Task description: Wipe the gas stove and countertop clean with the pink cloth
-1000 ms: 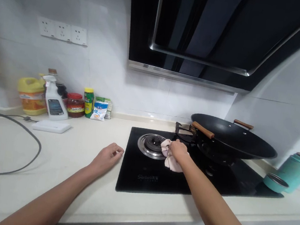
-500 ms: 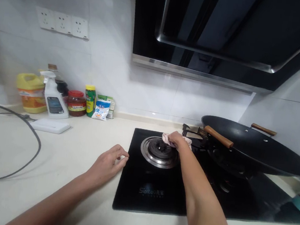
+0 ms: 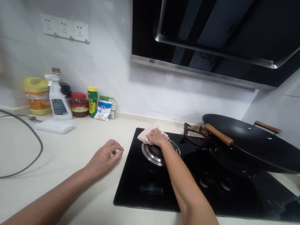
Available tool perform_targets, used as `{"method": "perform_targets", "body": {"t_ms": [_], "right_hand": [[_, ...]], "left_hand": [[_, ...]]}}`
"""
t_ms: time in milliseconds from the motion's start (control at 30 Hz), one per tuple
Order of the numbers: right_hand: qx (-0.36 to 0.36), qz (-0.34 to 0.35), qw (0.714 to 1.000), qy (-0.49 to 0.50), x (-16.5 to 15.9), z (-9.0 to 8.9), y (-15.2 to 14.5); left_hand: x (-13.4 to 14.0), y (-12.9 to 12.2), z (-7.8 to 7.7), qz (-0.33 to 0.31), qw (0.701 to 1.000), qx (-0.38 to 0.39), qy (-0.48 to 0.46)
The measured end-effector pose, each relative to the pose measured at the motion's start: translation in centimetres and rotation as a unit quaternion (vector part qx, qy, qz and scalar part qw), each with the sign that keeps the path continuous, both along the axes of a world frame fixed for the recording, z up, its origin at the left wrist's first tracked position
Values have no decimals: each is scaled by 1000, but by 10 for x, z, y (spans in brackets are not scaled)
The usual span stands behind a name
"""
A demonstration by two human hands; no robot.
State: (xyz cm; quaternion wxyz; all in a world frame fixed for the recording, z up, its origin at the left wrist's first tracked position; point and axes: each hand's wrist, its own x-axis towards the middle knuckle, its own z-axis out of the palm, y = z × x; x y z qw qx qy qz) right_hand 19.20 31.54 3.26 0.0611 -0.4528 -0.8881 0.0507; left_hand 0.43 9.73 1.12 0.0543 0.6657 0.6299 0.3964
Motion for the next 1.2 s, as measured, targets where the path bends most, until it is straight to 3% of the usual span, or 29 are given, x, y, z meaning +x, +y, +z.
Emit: {"method": "perform_targets", "body": {"t_ms": [167, 333, 567, 733, 900, 1200], "right_hand": [[-18, 20, 999, 30, 10, -6, -45], [-12, 48, 998, 42, 64, -9, -83], [68, -70, 993, -71, 143, 1, -95], [113, -127, 985, -32, 137, 5, -126], [81, 14, 997, 11, 108, -13, -154], [71, -66, 994, -53, 120, -16, -114]], "left_hand": [[-5, 2, -7, 7, 1000, -11, 0], [-9, 1, -8, 10, 1000, -7, -6], [-5, 2, -6, -3, 1000, -6, -17], [-3, 3, -5, -5, 1000, 0, -23], [-3, 1, -3, -8, 1000, -8, -22], [-4, -1, -9, -12, 1000, -28, -5]]}}
